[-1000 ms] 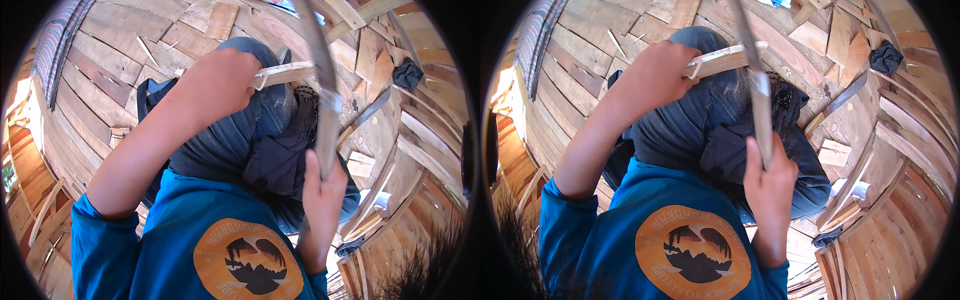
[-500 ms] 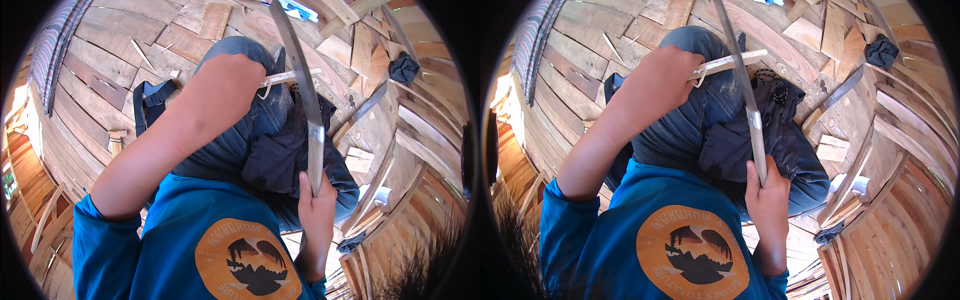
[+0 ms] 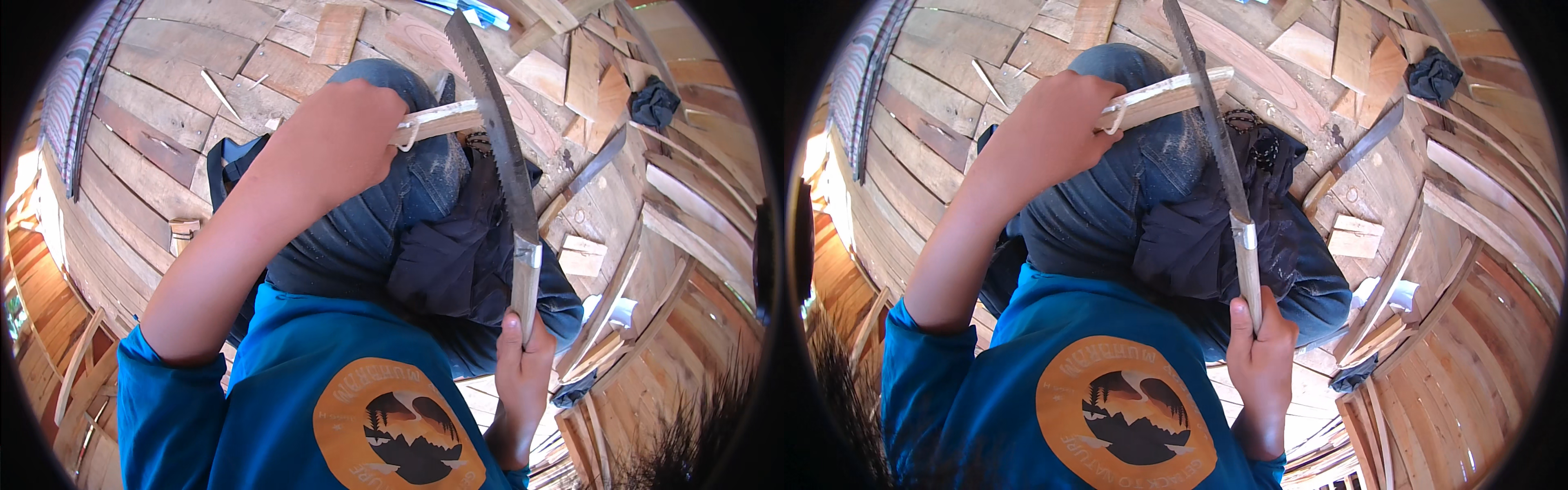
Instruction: The person saws a piece of wood held in their hand, turns it over to check the cut, and then continues sawing the wood from different angles.
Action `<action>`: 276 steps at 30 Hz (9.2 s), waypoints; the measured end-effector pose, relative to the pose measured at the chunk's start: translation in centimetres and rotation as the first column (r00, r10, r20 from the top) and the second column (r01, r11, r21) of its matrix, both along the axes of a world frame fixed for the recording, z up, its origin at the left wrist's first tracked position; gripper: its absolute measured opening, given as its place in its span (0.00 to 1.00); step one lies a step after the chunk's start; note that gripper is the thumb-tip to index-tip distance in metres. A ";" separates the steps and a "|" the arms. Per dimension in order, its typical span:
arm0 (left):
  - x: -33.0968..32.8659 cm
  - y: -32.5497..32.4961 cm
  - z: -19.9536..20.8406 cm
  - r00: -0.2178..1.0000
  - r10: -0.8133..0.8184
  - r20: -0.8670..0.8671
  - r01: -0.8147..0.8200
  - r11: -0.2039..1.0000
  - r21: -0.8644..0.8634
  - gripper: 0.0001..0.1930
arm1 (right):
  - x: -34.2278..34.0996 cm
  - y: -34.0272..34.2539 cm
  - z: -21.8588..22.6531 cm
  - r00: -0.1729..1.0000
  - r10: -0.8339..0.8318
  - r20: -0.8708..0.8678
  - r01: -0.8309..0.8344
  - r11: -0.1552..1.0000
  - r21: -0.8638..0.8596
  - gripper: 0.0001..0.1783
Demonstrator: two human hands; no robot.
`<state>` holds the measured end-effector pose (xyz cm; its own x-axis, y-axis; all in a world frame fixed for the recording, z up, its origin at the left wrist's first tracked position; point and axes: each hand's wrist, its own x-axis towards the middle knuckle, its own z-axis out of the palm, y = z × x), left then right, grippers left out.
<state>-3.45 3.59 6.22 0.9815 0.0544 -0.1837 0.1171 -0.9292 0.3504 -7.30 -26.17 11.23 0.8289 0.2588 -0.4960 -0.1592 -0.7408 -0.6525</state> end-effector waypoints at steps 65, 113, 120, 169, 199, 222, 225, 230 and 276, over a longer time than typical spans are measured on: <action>0.1 0.3 1.4 0.991 0.049 -0.124 -0.064 0.990 -0.127 0.03 | -1.0 -0.8 0.7 0.992 -0.109 -0.070 0.114 0.991 0.072 0.18; -0.8 1.3 -0.5 0.995 0.065 0.077 -0.054 0.989 -0.134 0.11 | -0.1 1.3 -0.5 0.957 -0.175 -0.231 0.163 0.984 -0.073 0.14; -0.9 1.0 -1.1 0.992 0.083 0.099 -0.066 0.985 -0.160 0.10 | -0.3 1.8 -1.2 0.959 -0.140 -0.246 0.127 0.990 -0.068 0.17; -1.0 -0.1 -0.7 0.989 -0.037 0.144 0.047 0.997 -0.064 0.08 | 5.1 8.0 -4.4 0.998 -0.048 -0.050 0.044 0.996 -0.079 0.25; -1.5 0.7 -2.0 0.966 0.037 0.256 -0.008 0.993 -0.116 0.14 | 0.9 2.7 -0.8 0.974 -0.115 -0.193 0.096 0.990 -0.105 0.22; 0.2 0.9 -0.3 0.998 0.057 -0.025 -0.060 0.988 -0.139 0.17 | 0.0 1.8 0.5 0.957 -0.205 -0.205 0.183 0.975 -0.124 0.20; -0.2 0.9 -0.9 0.998 0.039 0.042 -0.033 0.990 -0.135 0.17 | -0.6 2.0 0.0 0.951 -0.220 -0.215 0.191 0.971 -0.146 0.20; -0.9 0.7 -2.1 0.980 0.048 0.195 -0.024 0.992 -0.124 0.16 | 0.2 2.5 -1.0 0.980 -0.123 -0.154 0.104 0.987 -0.125 0.20; -1.8 -1.7 0.6 0.998 -0.005 0.065 0.012 0.994 -0.109 0.03 | 4.5 7.2 -2.3 0.997 -0.076 0.013 0.076 0.996 -0.050 0.19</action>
